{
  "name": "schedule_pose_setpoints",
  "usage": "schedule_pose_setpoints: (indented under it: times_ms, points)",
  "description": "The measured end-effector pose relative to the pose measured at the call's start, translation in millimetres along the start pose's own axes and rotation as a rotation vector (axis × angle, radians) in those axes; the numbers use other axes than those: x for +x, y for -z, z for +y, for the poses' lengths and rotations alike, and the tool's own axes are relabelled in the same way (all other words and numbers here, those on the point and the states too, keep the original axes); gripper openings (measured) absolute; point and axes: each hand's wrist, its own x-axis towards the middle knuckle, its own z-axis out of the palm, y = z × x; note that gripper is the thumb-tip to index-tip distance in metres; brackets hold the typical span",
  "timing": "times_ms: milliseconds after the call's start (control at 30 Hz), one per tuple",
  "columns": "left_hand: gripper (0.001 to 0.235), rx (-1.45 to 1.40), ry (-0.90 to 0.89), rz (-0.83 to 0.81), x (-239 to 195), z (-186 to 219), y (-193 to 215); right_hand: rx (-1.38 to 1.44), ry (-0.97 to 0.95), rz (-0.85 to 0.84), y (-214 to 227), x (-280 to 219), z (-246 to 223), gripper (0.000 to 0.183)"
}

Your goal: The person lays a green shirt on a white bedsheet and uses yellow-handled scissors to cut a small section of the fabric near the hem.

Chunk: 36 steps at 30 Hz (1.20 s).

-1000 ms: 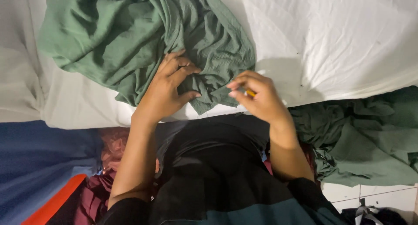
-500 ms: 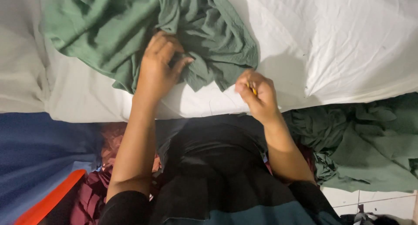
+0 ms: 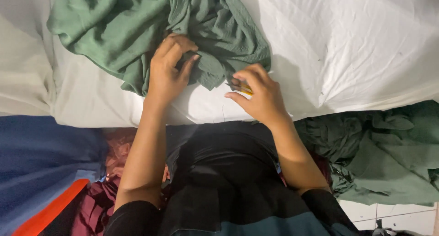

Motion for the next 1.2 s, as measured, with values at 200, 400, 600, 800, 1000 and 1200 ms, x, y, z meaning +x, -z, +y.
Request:
schedule_pose_setpoints:
  times_ms: [200, 400, 600, 800, 1000, 1200]
  points:
    - [0.042, 0.045, -0.046, 0.013, -13, -18, -8, 0.181, 0.012, 0.201, -16, 11, 12, 0.011]
    - [0.025, 0.042, -0.013, -0.003, -2, -4, -5, 0.718, -0.436, 0.046, 1, -18, 37, 0.009]
    - [0.057, 0.058, 0.022, -0.212, -3, 6, 7, 0.639, -0.176, -0.34, 23, -22, 30, 0.012]
    - [0.059, 0.067, -0.021, -0.281, -6, 3, 6, 0.024, 0.093, 0.034, 2, 0, 14, 0.028]
    - [0.066, 0.124, 0.053, -0.23, -14, -6, -7, -0.166, 0.056, 0.191, -34, -8, 43, 0.014]
    - [0.024, -0.005, 0.047, -0.105, -14, -18, -14, 0.711, -0.115, -0.168, 19, -10, 14, 0.023]
